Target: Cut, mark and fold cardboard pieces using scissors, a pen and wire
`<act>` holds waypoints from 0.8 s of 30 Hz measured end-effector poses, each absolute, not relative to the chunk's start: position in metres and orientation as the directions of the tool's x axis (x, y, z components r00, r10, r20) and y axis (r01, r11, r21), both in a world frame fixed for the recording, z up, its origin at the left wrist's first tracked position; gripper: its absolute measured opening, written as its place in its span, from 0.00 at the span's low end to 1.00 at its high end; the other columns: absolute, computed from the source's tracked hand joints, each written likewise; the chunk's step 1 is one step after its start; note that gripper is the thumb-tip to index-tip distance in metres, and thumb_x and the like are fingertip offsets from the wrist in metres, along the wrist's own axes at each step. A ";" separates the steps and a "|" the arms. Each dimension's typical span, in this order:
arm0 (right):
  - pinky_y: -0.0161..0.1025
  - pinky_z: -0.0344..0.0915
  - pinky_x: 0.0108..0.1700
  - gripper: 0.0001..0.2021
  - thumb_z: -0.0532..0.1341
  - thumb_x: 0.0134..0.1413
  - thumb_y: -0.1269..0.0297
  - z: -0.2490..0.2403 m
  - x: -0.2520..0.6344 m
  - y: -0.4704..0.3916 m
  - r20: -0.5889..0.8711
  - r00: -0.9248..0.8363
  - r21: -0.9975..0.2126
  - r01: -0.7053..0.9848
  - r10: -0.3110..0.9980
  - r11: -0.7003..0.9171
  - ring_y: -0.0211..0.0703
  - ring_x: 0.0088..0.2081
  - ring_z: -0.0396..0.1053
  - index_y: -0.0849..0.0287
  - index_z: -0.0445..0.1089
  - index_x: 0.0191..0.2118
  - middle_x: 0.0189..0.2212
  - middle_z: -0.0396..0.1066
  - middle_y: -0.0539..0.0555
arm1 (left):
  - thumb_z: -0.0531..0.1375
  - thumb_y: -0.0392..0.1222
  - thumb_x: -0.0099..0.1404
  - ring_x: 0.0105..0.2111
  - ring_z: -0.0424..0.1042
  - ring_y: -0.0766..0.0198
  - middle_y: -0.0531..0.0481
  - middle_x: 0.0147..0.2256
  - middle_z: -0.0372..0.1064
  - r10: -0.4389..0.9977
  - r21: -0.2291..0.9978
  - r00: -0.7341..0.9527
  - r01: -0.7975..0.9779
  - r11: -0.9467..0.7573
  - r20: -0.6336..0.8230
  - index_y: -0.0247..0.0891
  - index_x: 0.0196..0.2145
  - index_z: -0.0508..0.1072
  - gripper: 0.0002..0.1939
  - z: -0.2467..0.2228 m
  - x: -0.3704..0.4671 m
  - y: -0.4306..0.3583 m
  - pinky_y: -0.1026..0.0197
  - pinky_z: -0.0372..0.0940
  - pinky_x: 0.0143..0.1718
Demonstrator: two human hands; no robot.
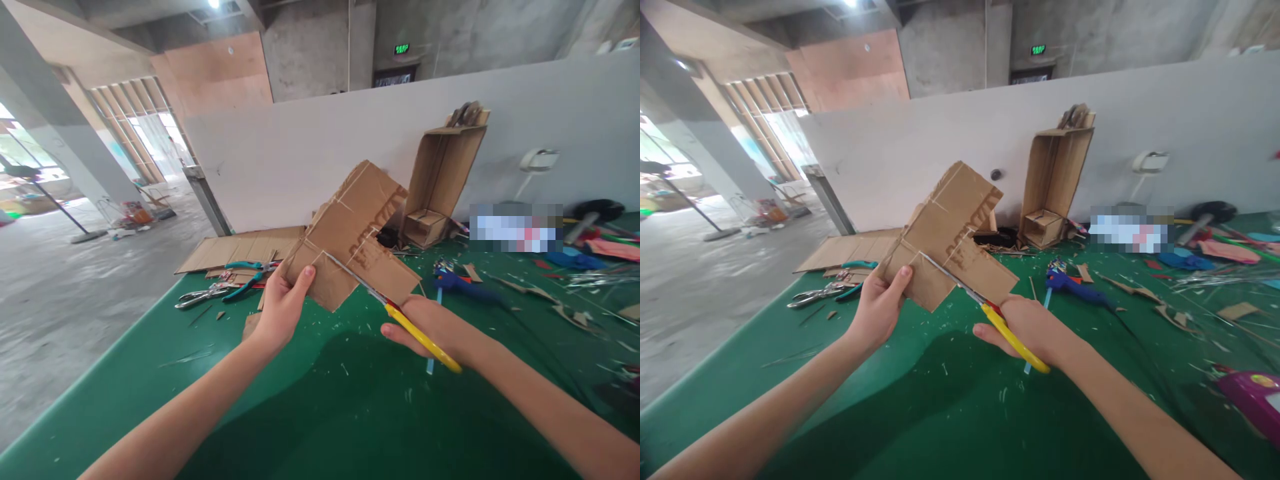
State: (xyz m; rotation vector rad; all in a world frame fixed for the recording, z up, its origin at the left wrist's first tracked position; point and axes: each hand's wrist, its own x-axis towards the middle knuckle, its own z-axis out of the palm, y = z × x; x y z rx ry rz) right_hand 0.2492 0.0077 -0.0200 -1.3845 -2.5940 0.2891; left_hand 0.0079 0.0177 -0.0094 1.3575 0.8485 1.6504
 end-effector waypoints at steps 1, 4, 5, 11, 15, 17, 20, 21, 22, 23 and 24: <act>0.36 0.55 0.26 0.23 0.46 0.58 0.44 -0.020 0.249 0.007 0.076 -0.548 -0.252 0.798 0.833 0.548 0.40 0.24 0.61 0.57 0.55 0.22 0.21 0.62 0.53 | 0.62 0.45 0.60 0.44 0.72 0.55 0.45 0.45 0.73 0.898 0.882 -0.087 -0.173 -0.439 0.430 0.37 0.51 0.69 0.21 -0.010 0.008 0.018 0.56 0.67 0.44; 0.36 0.54 0.25 0.23 0.47 0.58 0.44 -0.022 0.247 0.007 0.080 -0.516 -0.255 0.817 0.853 0.518 0.40 0.23 0.61 0.57 0.57 0.21 0.21 0.63 0.53 | 0.62 0.46 0.59 0.45 0.71 0.56 0.45 0.46 0.73 0.900 0.880 -0.087 -0.187 -0.436 0.427 0.38 0.50 0.70 0.21 -0.010 0.010 0.018 0.57 0.67 0.45; 0.36 0.54 0.25 0.24 0.47 0.57 0.44 -0.022 0.246 0.007 0.077 -0.489 -0.254 0.833 0.869 0.492 0.40 0.23 0.62 0.57 0.57 0.21 0.20 0.63 0.53 | 0.62 0.46 0.59 0.45 0.71 0.56 0.46 0.46 0.73 0.901 0.879 -0.085 -0.197 -0.433 0.425 0.39 0.50 0.70 0.22 -0.010 0.010 0.017 0.57 0.66 0.45; 0.38 0.56 0.26 0.26 0.49 0.55 0.41 -0.026 0.246 0.011 0.180 -0.388 -0.225 0.878 0.904 0.422 0.44 0.24 0.65 0.57 0.62 0.18 0.20 0.66 0.57 | 0.62 0.45 0.59 0.44 0.72 0.58 0.46 0.44 0.74 0.914 0.887 -0.066 -0.222 -0.404 0.400 0.39 0.48 0.71 0.18 -0.008 0.011 0.016 0.57 0.67 0.45; 0.39 0.57 0.26 0.28 0.49 0.55 0.41 -0.026 0.248 0.014 0.282 -0.429 -0.160 0.861 0.858 0.483 0.45 0.23 0.66 0.57 0.61 0.16 0.18 0.66 0.57 | 0.63 0.46 0.58 0.43 0.72 0.57 0.46 0.42 0.74 0.921 0.889 -0.094 -0.239 -0.390 0.379 0.38 0.44 0.73 0.17 -0.007 0.012 0.014 0.57 0.68 0.44; 0.39 0.57 0.26 0.28 0.49 0.55 0.40 -0.027 0.250 0.016 0.307 -0.431 -0.127 0.865 0.849 0.485 0.45 0.22 0.66 0.57 0.59 0.14 0.17 0.64 0.56 | 0.63 0.47 0.58 0.43 0.72 0.57 0.46 0.43 0.74 0.926 0.888 -0.089 -0.265 -0.376 0.366 0.38 0.42 0.73 0.16 -0.007 0.013 0.014 0.57 0.68 0.44; 0.40 0.56 0.26 0.29 0.48 0.55 0.39 -0.028 0.250 0.017 0.319 -0.411 -0.106 0.880 0.854 0.463 0.44 0.20 0.65 0.56 0.57 0.13 0.16 0.63 0.56 | 0.63 0.46 0.59 0.43 0.72 0.57 0.45 0.43 0.74 0.935 0.885 -0.072 -0.303 -0.352 0.347 0.37 0.42 0.73 0.15 -0.007 0.013 0.013 0.57 0.68 0.44; 0.40 0.56 0.26 0.29 0.48 0.55 0.39 -0.028 0.250 0.017 0.315 -0.408 -0.106 0.882 0.857 0.459 0.44 0.20 0.65 0.56 0.57 0.13 0.16 0.63 0.56 | 0.63 0.46 0.59 0.43 0.72 0.57 0.45 0.44 0.74 0.938 0.885 -0.070 -0.312 -0.344 0.340 0.37 0.42 0.73 0.15 -0.008 0.013 0.014 0.57 0.68 0.43; 0.40 0.55 0.26 0.29 0.48 0.55 0.40 -0.027 0.250 0.017 0.307 -0.409 -0.110 0.882 0.859 0.459 0.44 0.20 0.64 0.56 0.56 0.14 0.16 0.63 0.56 | 0.62 0.46 0.59 0.43 0.72 0.57 0.45 0.44 0.74 0.940 0.885 -0.071 -0.320 -0.337 0.333 0.37 0.43 0.73 0.15 -0.008 0.013 0.014 0.57 0.68 0.43; 0.39 0.55 0.26 0.28 0.49 0.55 0.40 -0.027 0.250 0.016 0.298 -0.409 -0.122 0.880 0.862 0.459 0.43 0.20 0.64 0.56 0.56 0.14 0.16 0.63 0.56 | 0.62 0.46 0.59 0.43 0.72 0.57 0.45 0.44 0.74 0.943 0.886 -0.071 -0.326 -0.329 0.324 0.37 0.44 0.72 0.16 -0.009 0.013 0.014 0.57 0.68 0.44; 0.39 0.55 0.25 0.28 0.49 0.55 0.40 -0.026 0.250 0.016 0.288 -0.407 -0.138 0.878 0.867 0.458 0.43 0.20 0.64 0.56 0.56 0.14 0.16 0.63 0.55 | 0.62 0.46 0.59 0.44 0.72 0.57 0.45 0.44 0.73 0.946 0.887 -0.072 -0.330 -0.322 0.316 0.37 0.44 0.72 0.16 -0.010 0.013 0.015 0.57 0.67 0.44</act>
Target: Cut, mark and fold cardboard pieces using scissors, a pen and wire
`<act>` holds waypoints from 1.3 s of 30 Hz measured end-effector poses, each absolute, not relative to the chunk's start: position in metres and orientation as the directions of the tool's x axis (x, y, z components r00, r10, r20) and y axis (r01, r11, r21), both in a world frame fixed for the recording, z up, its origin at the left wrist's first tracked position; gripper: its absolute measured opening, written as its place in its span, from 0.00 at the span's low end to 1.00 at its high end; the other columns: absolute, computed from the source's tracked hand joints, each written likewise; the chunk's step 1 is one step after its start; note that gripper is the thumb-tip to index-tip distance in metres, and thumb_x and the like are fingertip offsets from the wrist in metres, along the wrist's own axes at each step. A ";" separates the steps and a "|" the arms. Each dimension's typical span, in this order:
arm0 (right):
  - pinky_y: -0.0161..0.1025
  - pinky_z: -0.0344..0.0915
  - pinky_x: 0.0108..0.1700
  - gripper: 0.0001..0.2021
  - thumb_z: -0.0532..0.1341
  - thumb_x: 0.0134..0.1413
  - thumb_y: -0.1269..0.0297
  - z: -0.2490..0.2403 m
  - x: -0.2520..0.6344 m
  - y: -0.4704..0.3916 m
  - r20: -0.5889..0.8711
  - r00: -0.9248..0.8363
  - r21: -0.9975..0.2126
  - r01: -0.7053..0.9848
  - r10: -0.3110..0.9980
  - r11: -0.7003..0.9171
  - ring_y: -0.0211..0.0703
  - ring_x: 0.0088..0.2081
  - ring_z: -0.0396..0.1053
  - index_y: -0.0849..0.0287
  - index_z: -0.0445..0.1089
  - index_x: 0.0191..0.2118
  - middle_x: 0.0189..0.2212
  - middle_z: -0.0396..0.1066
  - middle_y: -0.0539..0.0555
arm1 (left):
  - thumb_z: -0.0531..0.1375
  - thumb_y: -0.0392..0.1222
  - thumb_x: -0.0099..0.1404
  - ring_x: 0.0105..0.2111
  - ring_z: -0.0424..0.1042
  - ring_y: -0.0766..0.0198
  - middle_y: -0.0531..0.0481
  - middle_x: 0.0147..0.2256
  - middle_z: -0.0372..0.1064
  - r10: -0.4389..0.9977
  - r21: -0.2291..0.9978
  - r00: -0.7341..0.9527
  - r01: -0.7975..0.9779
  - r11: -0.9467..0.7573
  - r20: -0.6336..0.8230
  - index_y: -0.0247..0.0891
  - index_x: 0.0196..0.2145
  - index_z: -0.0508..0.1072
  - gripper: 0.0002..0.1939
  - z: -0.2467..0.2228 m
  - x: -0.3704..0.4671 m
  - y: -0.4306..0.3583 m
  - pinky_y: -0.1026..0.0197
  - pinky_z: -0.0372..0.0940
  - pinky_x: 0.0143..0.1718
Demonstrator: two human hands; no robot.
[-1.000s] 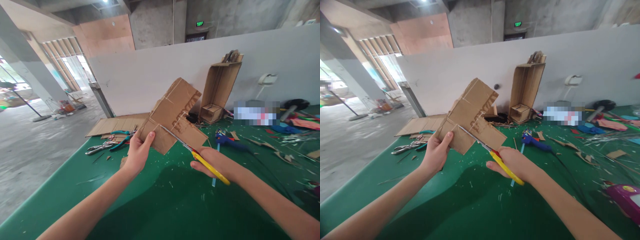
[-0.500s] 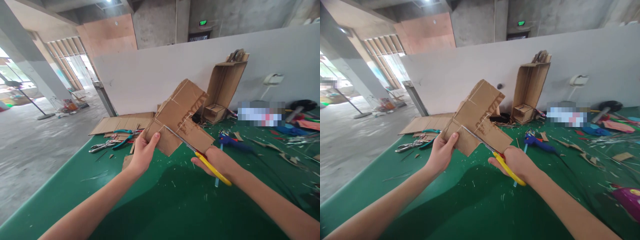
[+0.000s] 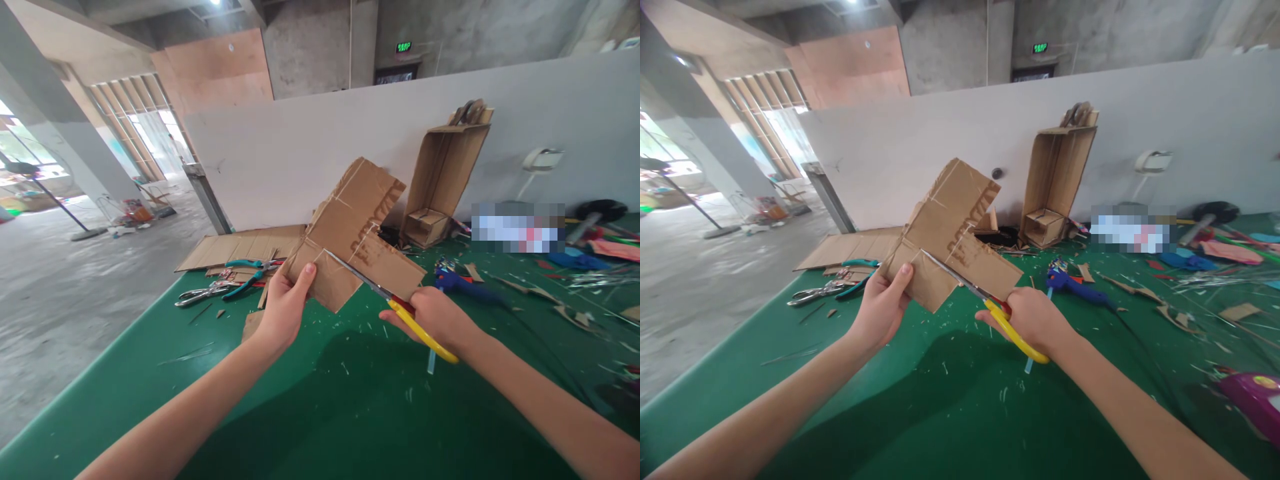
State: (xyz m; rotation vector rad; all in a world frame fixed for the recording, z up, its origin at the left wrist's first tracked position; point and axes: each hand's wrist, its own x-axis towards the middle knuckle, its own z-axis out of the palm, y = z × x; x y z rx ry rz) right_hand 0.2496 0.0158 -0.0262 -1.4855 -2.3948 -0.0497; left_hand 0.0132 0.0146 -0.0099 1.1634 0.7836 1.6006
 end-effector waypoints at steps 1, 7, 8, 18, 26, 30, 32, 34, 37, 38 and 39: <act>0.38 0.54 0.24 0.27 0.50 0.54 0.41 -0.026 0.249 0.015 0.276 -0.409 -0.158 0.874 0.870 0.460 0.42 0.20 0.63 0.56 0.56 0.15 0.16 0.62 0.55 | 0.62 0.46 0.59 0.44 0.72 0.57 0.45 0.45 0.73 0.948 0.888 -0.073 -0.334 -0.315 0.309 0.38 0.45 0.71 0.17 -0.011 0.013 0.015 0.57 0.67 0.44; 0.35 0.53 0.23 0.21 0.55 0.53 0.48 -0.029 0.252 0.015 0.239 -0.512 -0.287 0.775 0.825 0.564 0.37 0.20 0.58 0.57 0.57 0.18 0.18 0.61 0.51 | 0.64 0.46 0.57 0.44 0.72 0.57 0.46 0.45 0.74 0.955 0.888 -0.076 -0.354 -0.293 0.285 0.38 0.44 0.72 0.17 -0.014 0.013 0.018 0.58 0.67 0.44; 0.34 0.52 0.23 0.20 0.55 0.52 0.48 -0.029 0.252 0.016 0.236 -0.513 -0.303 0.768 0.825 0.565 0.36 0.20 0.57 0.57 0.56 0.18 0.19 0.60 0.50 | 0.64 0.46 0.57 0.44 0.72 0.57 0.46 0.44 0.74 0.957 0.890 -0.078 -0.355 -0.288 0.279 0.38 0.42 0.72 0.16 -0.014 0.013 0.018 0.58 0.67 0.44; 0.34 0.50 0.23 0.15 0.55 0.53 0.54 -0.024 0.252 0.012 0.137 -0.545 -0.422 0.723 0.827 0.547 0.34 0.21 0.53 0.57 0.57 0.22 0.18 0.56 0.47 | 0.64 0.46 0.58 0.44 0.73 0.59 0.46 0.44 0.74 0.967 0.879 -0.101 -0.405 -0.253 0.232 0.39 0.44 0.72 0.17 -0.015 0.012 0.019 0.58 0.66 0.46; 0.34 0.51 0.24 0.17 0.53 0.55 0.50 -0.029 0.253 0.014 0.141 -0.568 -0.438 0.699 0.811 0.566 0.35 0.23 0.54 0.57 0.55 0.24 0.21 0.57 0.48 | 0.63 0.46 0.58 0.43 0.72 0.56 0.45 0.42 0.74 0.942 0.893 -0.101 -0.301 -0.336 0.320 0.37 0.44 0.72 0.17 -0.018 0.009 0.021 0.57 0.68 0.44; 0.34 0.53 0.24 0.18 0.51 0.56 0.49 -0.026 0.254 0.016 0.068 -0.592 -0.516 0.668 0.803 0.536 0.35 0.22 0.55 0.57 0.56 0.25 0.20 0.57 0.48 | 0.62 0.45 0.60 0.43 0.72 0.57 0.45 0.43 0.74 0.924 0.892 -0.114 -0.241 -0.383 0.366 0.36 0.45 0.71 0.16 -0.018 0.009 0.020 0.57 0.68 0.43; 0.34 0.54 0.24 0.18 0.49 0.57 0.48 -0.025 0.254 0.016 0.048 -0.631 -0.550 0.631 0.774 0.547 0.36 0.23 0.57 0.57 0.56 0.26 0.22 0.59 0.49 | 0.62 0.44 0.60 0.43 0.72 0.57 0.46 0.43 0.74 0.915 0.886 -0.118 -0.227 -0.404 0.387 0.37 0.45 0.71 0.16 -0.016 0.010 0.019 0.58 0.68 0.43; 0.35 0.54 0.25 0.19 0.47 0.58 0.47 -0.025 0.254 0.016 0.066 -0.646 -0.537 0.619 0.760 0.573 0.37 0.24 0.57 0.57 0.57 0.26 0.23 0.60 0.50 | 0.62 0.45 0.60 0.42 0.73 0.58 0.46 0.43 0.74 0.917 0.887 -0.106 -0.235 -0.398 0.384 0.36 0.44 0.72 0.15 -0.015 0.011 0.018 0.58 0.68 0.42; 0.36 0.53 0.26 0.19 0.49 0.57 0.46 -0.028 0.253 0.015 0.104 -0.594 -0.491 0.667 0.798 0.560 0.37 0.24 0.57 0.57 0.56 0.26 0.22 0.60 0.51 | 0.62 0.46 0.59 0.41 0.73 0.57 0.45 0.43 0.74 0.924 0.895 -0.094 -0.229 -0.382 0.371 0.36 0.43 0.72 0.16 -0.015 0.011 0.018 0.59 0.68 0.41; 0.36 0.53 0.26 0.19 0.50 0.56 0.46 -0.030 0.252 0.015 0.105 -0.570 -0.493 0.682 0.815 0.540 0.37 0.24 0.57 0.57 0.56 0.26 0.22 0.60 0.51 | 0.62 0.46 0.59 0.41 0.73 0.57 0.44 0.43 0.74 0.922 0.896 -0.094 -0.220 -0.386 0.374 0.36 0.43 0.72 0.16 -0.015 0.011 0.019 0.59 0.68 0.41; 0.36 0.52 0.25 0.19 0.51 0.55 0.46 -0.031 0.252 0.014 0.104 -0.546 -0.508 0.690 0.832 0.516 0.37 0.23 0.57 0.57 0.56 0.25 0.21 0.60 0.50 | 0.62 0.46 0.59 0.41 0.73 0.57 0.44 0.44 0.73 0.921 0.895 -0.094 -0.215 -0.391 0.379 0.36 0.44 0.71 0.17 -0.015 0.011 0.019 0.59 0.68 0.41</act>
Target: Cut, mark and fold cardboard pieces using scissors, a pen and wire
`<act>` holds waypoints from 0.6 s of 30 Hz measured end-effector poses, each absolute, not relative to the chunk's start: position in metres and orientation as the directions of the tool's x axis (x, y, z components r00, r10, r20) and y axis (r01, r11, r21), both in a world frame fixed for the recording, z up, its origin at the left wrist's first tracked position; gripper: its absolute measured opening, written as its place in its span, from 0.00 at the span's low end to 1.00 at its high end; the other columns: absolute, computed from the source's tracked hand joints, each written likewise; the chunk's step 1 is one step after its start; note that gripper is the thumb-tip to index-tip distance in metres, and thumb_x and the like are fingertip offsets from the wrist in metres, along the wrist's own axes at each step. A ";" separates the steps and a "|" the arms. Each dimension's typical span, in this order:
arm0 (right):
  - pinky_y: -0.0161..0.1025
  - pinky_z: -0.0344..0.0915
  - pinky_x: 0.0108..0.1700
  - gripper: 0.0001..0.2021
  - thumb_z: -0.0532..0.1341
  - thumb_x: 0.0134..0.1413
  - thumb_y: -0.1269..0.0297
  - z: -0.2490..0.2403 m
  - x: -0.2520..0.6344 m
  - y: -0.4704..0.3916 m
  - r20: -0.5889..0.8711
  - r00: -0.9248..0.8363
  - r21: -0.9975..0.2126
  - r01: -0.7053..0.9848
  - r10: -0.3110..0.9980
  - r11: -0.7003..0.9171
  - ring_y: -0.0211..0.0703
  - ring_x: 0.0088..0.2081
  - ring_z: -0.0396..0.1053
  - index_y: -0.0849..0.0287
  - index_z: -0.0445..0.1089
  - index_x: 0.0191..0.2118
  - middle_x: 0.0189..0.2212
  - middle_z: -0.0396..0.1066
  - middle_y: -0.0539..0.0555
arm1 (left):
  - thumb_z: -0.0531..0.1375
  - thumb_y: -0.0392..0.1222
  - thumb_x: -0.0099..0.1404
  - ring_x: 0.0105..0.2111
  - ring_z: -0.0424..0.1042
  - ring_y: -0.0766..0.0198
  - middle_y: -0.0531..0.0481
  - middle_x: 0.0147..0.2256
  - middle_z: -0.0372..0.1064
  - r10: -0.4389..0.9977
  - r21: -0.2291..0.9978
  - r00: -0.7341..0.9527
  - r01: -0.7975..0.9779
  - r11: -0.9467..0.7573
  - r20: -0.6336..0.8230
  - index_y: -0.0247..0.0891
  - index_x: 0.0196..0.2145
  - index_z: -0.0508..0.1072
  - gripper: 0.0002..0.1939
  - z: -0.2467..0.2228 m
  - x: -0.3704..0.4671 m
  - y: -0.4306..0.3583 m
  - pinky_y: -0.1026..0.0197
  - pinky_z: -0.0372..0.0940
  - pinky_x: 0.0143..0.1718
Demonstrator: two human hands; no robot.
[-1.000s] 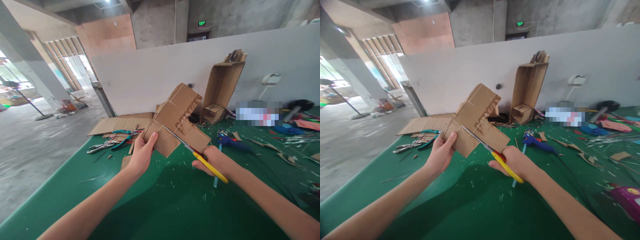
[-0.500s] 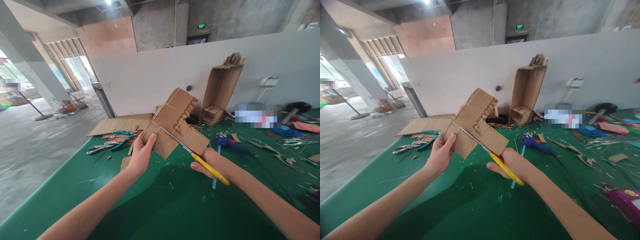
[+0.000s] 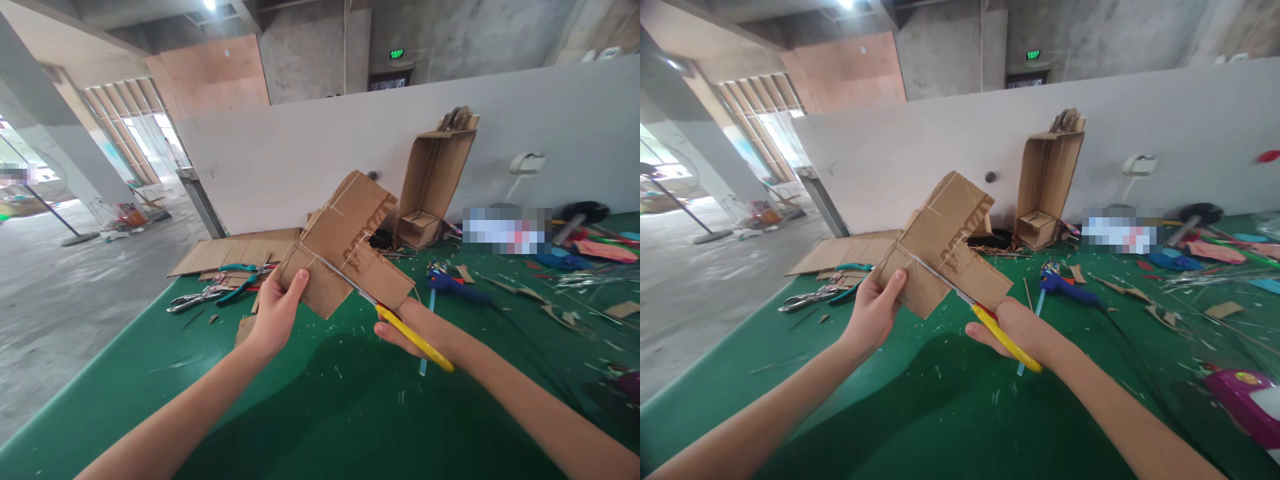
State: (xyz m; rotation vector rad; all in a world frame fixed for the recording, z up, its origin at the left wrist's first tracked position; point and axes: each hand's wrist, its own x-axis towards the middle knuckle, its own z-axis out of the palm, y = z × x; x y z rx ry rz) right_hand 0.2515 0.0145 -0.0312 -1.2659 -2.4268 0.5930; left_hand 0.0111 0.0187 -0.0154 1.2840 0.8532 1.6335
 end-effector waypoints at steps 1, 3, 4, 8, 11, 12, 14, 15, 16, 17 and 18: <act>0.36 0.52 0.25 0.19 0.53 0.54 0.46 -0.032 0.251 0.014 0.105 -0.525 -0.532 0.688 0.844 0.494 0.37 0.23 0.56 0.57 0.57 0.25 0.21 0.60 0.50 | 0.62 0.46 0.59 0.42 0.72 0.57 0.44 0.44 0.73 0.919 0.894 -0.092 -0.214 -0.394 0.383 0.36 0.45 0.71 0.17 -0.016 0.011 0.019 0.59 0.68 0.41; 0.35 0.52 0.25 0.18 0.55 0.52 0.46 -0.034 0.250 0.015 0.106 -0.500 -0.595 0.661 0.859 0.458 0.36 0.23 0.57 0.57 0.58 0.25 0.21 0.61 0.50 | 0.62 0.46 0.60 0.42 0.72 0.58 0.44 0.44 0.73 0.917 0.892 -0.085 -0.211 -0.400 0.390 0.36 0.46 0.70 0.18 -0.016 0.011 0.019 0.59 0.68 0.41; 0.35 0.53 0.25 0.19 0.56 0.52 0.46 -0.034 0.249 0.015 0.101 -0.490 -0.627 0.645 0.866 0.438 0.36 0.23 0.57 0.57 0.59 0.25 0.21 0.61 0.50 | 0.62 0.46 0.60 0.42 0.72 0.58 0.44 0.44 0.73 0.916 0.893 -0.084 -0.202 -0.402 0.393 0.36 0.46 0.70 0.18 -0.016 0.011 0.018 0.59 0.68 0.41; 0.35 0.53 0.24 0.20 0.58 0.49 0.44 -0.036 0.247 0.017 0.068 -0.436 -0.715 0.606 0.897 0.349 0.35 0.22 0.55 0.57 0.58 0.25 0.20 0.58 0.47 | 0.61 0.46 0.60 0.42 0.72 0.58 0.45 0.44 0.73 0.912 0.899 -0.087 -0.151 -0.410 0.401 0.37 0.46 0.71 0.18 -0.017 0.011 0.017 0.59 0.68 0.41; 0.35 0.56 0.26 0.20 0.61 0.45 0.44 -0.036 0.247 0.019 0.042 -0.424 -0.780 0.552 0.905 0.294 0.36 0.24 0.57 0.58 0.59 0.26 0.21 0.58 0.46 | 0.61 0.46 0.60 0.42 0.72 0.58 0.46 0.44 0.73 0.911 0.901 -0.083 -0.140 -0.412 0.404 0.37 0.46 0.71 0.17 -0.016 0.012 0.017 0.58 0.68 0.41; 0.35 0.58 0.27 0.20 0.63 0.44 0.45 -0.035 0.249 0.020 0.009 -0.435 -0.802 0.535 0.900 0.267 0.37 0.26 0.59 0.58 0.61 0.27 0.22 0.60 0.47 | 0.61 0.46 0.60 0.42 0.72 0.58 0.45 0.43 0.73 0.912 0.901 -0.081 -0.142 -0.411 0.403 0.36 0.46 0.71 0.17 -0.016 0.012 0.016 0.58 0.67 0.41; 0.36 0.61 0.30 0.20 0.66 0.40 0.48 -0.033 0.253 0.021 -0.078 -0.452 -0.830 0.523 0.889 0.193 0.39 0.29 0.63 0.59 0.64 0.32 0.27 0.65 0.50 | 0.61 0.47 0.60 0.42 0.72 0.57 0.45 0.43 0.74 0.914 0.901 -0.077 -0.153 -0.407 0.399 0.36 0.46 0.71 0.18 -0.015 0.012 0.016 0.57 0.67 0.43; 0.36 0.62 0.32 0.21 0.67 0.38 0.49 -0.032 0.256 0.022 -0.119 -0.464 -0.837 0.523 0.878 0.162 0.40 0.31 0.64 0.59 0.65 0.34 0.30 0.66 0.51 | 0.61 0.46 0.60 0.43 0.72 0.57 0.45 0.43 0.74 0.915 0.901 -0.073 -0.160 -0.404 0.397 0.36 0.46 0.71 0.18 -0.014 0.012 0.016 0.57 0.67 0.43; 0.37 0.63 0.33 0.22 0.68 0.37 0.51 -0.030 0.259 0.023 -0.148 -0.482 -0.841 0.520 0.863 0.146 0.40 0.32 0.65 0.59 0.66 0.37 0.32 0.67 0.51 | 0.61 0.46 0.60 0.43 0.72 0.56 0.45 0.43 0.74 0.916 0.901 -0.070 -0.167 -0.401 0.395 0.36 0.46 0.71 0.19 -0.014 0.011 0.016 0.56 0.67 0.44; 0.37 0.63 0.33 0.23 0.69 0.36 0.52 -0.029 0.262 0.023 -0.159 -0.504 -0.845 0.514 0.849 0.147 0.41 0.32 0.65 0.59 0.66 0.39 0.33 0.67 0.52 | 0.61 0.46 0.60 0.43 0.72 0.56 0.45 0.43 0.74 0.916 0.900 -0.072 -0.172 -0.401 0.395 0.36 0.47 0.71 0.19 -0.014 0.011 0.016 0.56 0.67 0.44; 0.37 0.63 0.32 0.23 0.68 0.37 0.53 -0.028 0.264 0.024 -0.155 -0.519 -0.843 0.514 0.840 0.162 0.40 0.31 0.65 0.59 0.66 0.39 0.32 0.67 0.52 | 0.61 0.46 0.60 0.44 0.72 0.56 0.45 0.43 0.73 0.915 0.898 -0.078 -0.173 -0.404 0.397 0.36 0.47 0.71 0.19 -0.014 0.011 0.017 0.56 0.67 0.45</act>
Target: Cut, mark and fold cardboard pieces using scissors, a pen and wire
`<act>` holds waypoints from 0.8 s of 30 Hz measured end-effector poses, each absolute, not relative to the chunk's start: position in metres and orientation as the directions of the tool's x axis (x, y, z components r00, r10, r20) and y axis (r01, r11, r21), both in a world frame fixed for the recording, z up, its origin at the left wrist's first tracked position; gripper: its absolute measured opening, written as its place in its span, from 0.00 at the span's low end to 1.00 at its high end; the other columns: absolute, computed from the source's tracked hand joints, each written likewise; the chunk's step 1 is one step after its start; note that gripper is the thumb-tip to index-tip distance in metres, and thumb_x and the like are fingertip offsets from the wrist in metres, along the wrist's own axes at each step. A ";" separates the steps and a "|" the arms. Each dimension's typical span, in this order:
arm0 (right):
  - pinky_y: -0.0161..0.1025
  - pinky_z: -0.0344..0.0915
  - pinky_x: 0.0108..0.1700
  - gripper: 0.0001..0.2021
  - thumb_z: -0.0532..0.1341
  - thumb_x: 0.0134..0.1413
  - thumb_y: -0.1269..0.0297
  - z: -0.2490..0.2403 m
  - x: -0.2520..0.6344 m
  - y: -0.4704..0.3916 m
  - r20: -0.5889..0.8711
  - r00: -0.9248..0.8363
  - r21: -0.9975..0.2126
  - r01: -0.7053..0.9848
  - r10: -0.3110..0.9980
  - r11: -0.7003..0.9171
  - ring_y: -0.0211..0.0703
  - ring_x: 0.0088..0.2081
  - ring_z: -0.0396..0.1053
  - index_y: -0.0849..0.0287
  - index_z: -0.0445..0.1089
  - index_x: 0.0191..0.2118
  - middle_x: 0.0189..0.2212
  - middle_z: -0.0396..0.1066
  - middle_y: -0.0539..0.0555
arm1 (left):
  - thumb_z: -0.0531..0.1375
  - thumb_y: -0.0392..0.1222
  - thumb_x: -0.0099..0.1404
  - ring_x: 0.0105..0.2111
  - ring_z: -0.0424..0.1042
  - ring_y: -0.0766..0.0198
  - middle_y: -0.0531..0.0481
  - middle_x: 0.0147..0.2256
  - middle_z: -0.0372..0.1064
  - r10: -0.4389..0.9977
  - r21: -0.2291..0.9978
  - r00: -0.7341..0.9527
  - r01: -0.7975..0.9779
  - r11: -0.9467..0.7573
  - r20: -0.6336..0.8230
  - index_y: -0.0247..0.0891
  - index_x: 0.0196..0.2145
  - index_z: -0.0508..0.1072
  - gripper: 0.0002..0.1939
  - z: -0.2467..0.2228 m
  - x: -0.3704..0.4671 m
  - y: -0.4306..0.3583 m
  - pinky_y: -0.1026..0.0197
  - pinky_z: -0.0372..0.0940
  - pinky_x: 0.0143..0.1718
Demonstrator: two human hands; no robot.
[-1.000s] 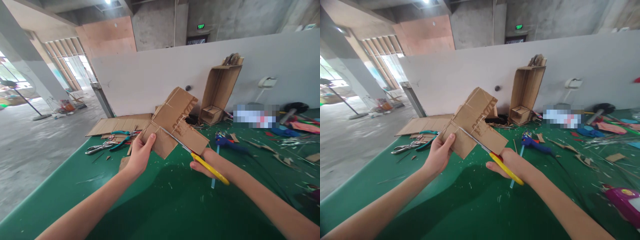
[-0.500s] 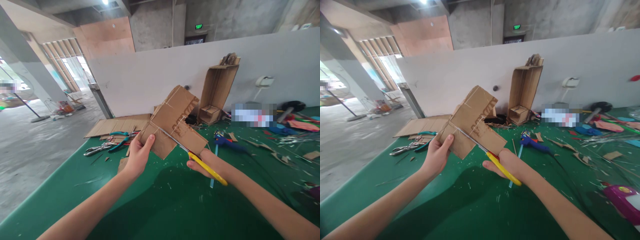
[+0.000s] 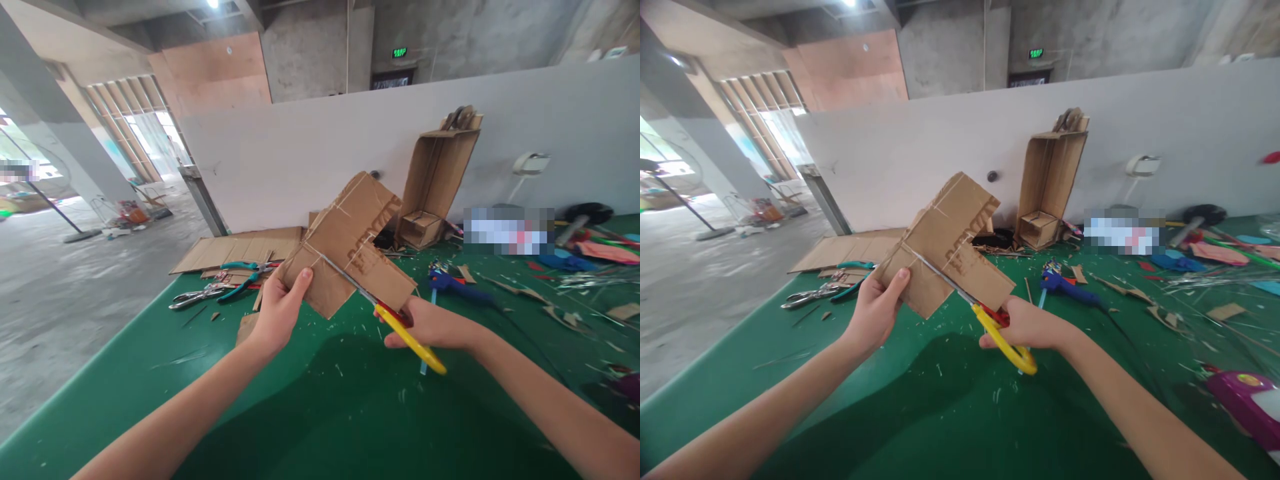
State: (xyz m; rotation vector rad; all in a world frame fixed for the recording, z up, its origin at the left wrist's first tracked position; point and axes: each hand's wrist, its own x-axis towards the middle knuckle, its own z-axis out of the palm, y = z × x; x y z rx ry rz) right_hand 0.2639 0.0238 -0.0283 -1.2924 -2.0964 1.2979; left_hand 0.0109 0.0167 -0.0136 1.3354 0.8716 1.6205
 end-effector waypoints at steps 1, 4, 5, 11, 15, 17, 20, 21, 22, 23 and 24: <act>0.37 0.62 0.32 0.21 0.67 0.39 0.53 -0.028 0.265 0.024 -0.141 -0.524 -0.831 0.524 0.840 0.187 0.40 0.30 0.64 0.59 0.66 0.38 0.31 0.66 0.51 | 0.62 0.46 0.60 0.44 0.71 0.56 0.45 0.43 0.73 0.913 0.897 -0.085 -0.170 -0.408 0.399 0.36 0.46 0.71 0.18 -0.014 0.011 0.017 0.56 0.67 0.45; 0.36 0.60 0.30 0.14 0.62 0.46 0.54 -0.029 0.265 0.024 -0.055 -0.497 -0.761 0.582 0.866 0.286 0.37 0.27 0.60 0.60 0.65 0.32 0.26 0.62 0.48 | 0.62 0.45 0.60 0.45 0.71 0.55 0.44 0.44 0.73 0.915 0.898 -0.088 -0.177 -0.403 0.393 0.35 0.45 0.71 0.17 -0.016 0.010 0.019 0.56 0.67 0.44; 0.35 0.58 0.29 0.12 0.61 0.47 0.55 -0.031 0.263 0.024 -0.024 -0.488 -0.735 0.600 0.872 0.316 0.36 0.26 0.59 0.59 0.64 0.30 0.24 0.60 0.47 | 0.62 0.45 0.60 0.46 0.71 0.55 0.44 0.44 0.73 0.917 0.897 -0.085 -0.191 -0.398 0.389 0.35 0.45 0.71 0.16 -0.017 0.010 0.019 0.56 0.67 0.45; 0.34 0.56 0.23 0.15 0.67 0.40 0.54 -0.054 0.256 0.027 -0.002 -0.371 -0.724 0.641 0.928 0.255 0.35 0.22 0.55 0.58 0.63 0.25 0.19 0.56 0.45 | 0.62 0.45 0.60 0.46 0.71 0.56 0.45 0.45 0.73 0.930 0.897 -0.066 -0.247 -0.367 0.362 0.37 0.47 0.71 0.18 -0.022 0.010 0.023 0.56 0.67 0.46; 0.37 0.63 0.29 0.14 0.65 0.43 0.53 -0.062 0.257 0.030 0.068 -0.414 -0.837 0.472 0.908 0.278 0.39 0.27 0.62 0.58 0.67 0.32 0.23 0.62 0.48 | 0.62 0.45 0.60 0.46 0.71 0.56 0.45 0.46 0.72 0.923 0.900 -0.060 -0.205 -0.383 0.379 0.37 0.49 0.70 0.20 -0.021 0.008 0.024 0.56 0.66 0.46; 0.38 0.65 0.32 0.14 0.63 0.45 0.54 -0.061 0.257 0.029 0.085 -0.454 -0.862 0.413 0.887 0.294 0.40 0.29 0.63 0.57 0.67 0.34 0.26 0.63 0.50 | 0.61 0.45 0.60 0.45 0.71 0.56 0.45 0.46 0.73 0.916 0.900 -0.050 -0.174 -0.400 0.397 0.37 0.50 0.69 0.20 -0.019 0.007 0.024 0.55 0.66 0.46; 0.38 0.66 0.35 0.14 0.62 0.46 0.55 -0.050 0.252 0.023 0.086 -0.493 -0.876 0.377 0.866 0.302 0.40 0.31 0.64 0.58 0.64 0.36 0.29 0.63 0.51 | 0.61 0.45 0.61 0.44 0.72 0.56 0.45 0.44 0.73 0.909 0.898 -0.033 -0.144 -0.417 0.417 0.37 0.50 0.69 0.20 -0.017 0.006 0.022 0.54 0.67 0.45; 0.38 0.66 0.35 0.13 0.61 0.47 0.55 -0.045 0.249 0.020 0.078 -0.502 -0.873 0.383 0.861 0.303 0.40 0.30 0.64 0.58 0.63 0.36 0.29 0.63 0.51 | 0.60 0.45 0.61 0.43 0.72 0.56 0.45 0.44 0.73 0.907 0.898 -0.033 -0.132 -0.421 0.420 0.36 0.49 0.69 0.19 -0.016 0.006 0.021 0.55 0.68 0.44; 0.38 0.66 0.35 0.13 0.60 0.47 0.55 -0.040 0.247 0.017 0.065 -0.510 -0.865 0.399 0.858 0.303 0.40 0.30 0.63 0.58 0.63 0.35 0.29 0.62 0.50 | 0.60 0.45 0.61 0.42 0.72 0.56 0.45 0.43 0.73 0.905 0.898 -0.036 -0.120 -0.424 0.423 0.36 0.48 0.70 0.19 -0.015 0.006 0.021 0.55 0.68 0.43; 0.38 0.65 0.35 0.13 0.59 0.48 0.54 -0.036 0.244 0.014 0.048 -0.521 -0.855 0.419 0.852 0.305 0.39 0.29 0.62 0.57 0.62 0.34 0.27 0.60 0.50 | 0.60 0.45 0.61 0.41 0.73 0.57 0.45 0.42 0.74 0.904 0.898 -0.040 -0.109 -0.427 0.425 0.36 0.47 0.70 0.18 -0.015 0.007 0.020 0.56 0.69 0.42; 0.38 0.65 0.34 0.12 0.58 0.49 0.53 -0.032 0.243 0.012 0.035 -0.531 -0.846 0.436 0.847 0.308 0.38 0.28 0.61 0.57 0.62 0.33 0.26 0.59 0.49 | 0.60 0.46 0.60 0.41 0.73 0.57 0.46 0.42 0.74 0.903 0.898 -0.046 -0.101 -0.429 0.426 0.36 0.47 0.70 0.18 -0.015 0.007 0.019 0.57 0.69 0.41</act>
